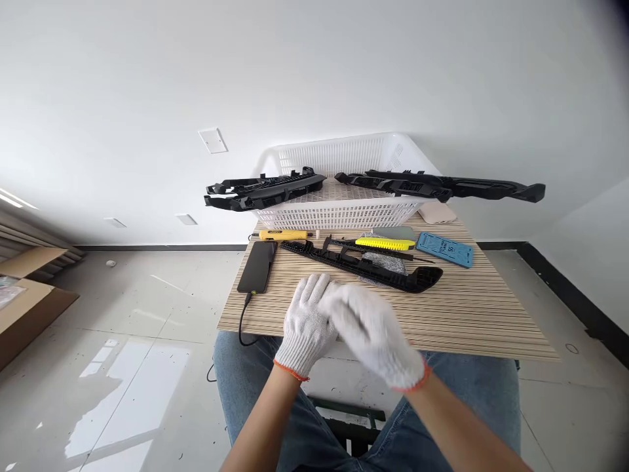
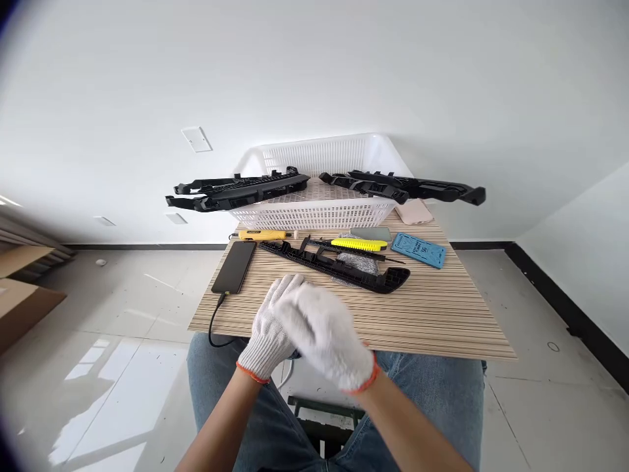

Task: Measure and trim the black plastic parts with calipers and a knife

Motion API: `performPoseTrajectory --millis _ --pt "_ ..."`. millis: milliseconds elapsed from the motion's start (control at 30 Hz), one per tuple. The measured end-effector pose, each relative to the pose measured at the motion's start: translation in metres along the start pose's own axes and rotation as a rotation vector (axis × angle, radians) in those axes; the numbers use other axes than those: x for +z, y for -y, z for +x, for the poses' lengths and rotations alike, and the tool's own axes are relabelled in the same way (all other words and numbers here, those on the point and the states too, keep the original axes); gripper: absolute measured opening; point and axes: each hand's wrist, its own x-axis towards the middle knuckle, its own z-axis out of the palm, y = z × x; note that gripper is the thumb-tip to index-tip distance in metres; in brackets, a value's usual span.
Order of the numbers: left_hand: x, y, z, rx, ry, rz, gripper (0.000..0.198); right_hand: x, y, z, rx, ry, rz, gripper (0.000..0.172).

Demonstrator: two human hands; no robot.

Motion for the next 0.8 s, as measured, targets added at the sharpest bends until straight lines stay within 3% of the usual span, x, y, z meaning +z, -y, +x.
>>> performPoseTrajectory --millis 67,133,200,300,467,567,667,733,800 --pt "-0.003 -0.002 0.001 0.0 -0.015 0.004 0.042 -0.024 -0.016 0.019 0.221 -0.001 -0.383 0.022" --pt "-0.007 -0.005 0.003 -0.007 -0.01 0.002 0.039 -0.039 -0.034 0.032 0.5 0.153 -0.698 0.034" --pt "-0.01 -0.007 0.004 -0.01 -0.002 0.002 0.036 -0.046 -0.047 0.039 0.626 0.28 -0.842 0.042" --pt "-0.012 -0.008 0.004 -0.009 -0.001 -0.002 0.037 -0.047 -0.052 0.041 0.628 0.35 -0.936 0.046" --pt "-0.008 -0.004 0.0 -0.026 -0.006 -0.014 0.041 -0.047 -0.056 0.036 0.538 0.324 -0.977 0.039" --pt "-0.004 0.001 -0.004 -0.037 -0.005 -0.071 0.046 -0.054 -0.073 0.023 0.361 0.169 -0.992 0.032" --pt "-0.004 0.008 -0.008 -0.127 0.011 -0.29 0.05 -0.066 -0.086 0.007 -0.132 -0.124 -0.988 0.029" --pt "-0.008 0.014 -0.013 -0.268 0.038 -0.638 0.05 -0.075 -0.086 -0.002 -0.439 -0.262 -0.946 0.026" --pt "-0.015 0.019 -0.022 -0.385 0.096 -1.058 0.057 -0.081 -0.078 -0.007 -0.63 -0.328 -0.908 0.024"
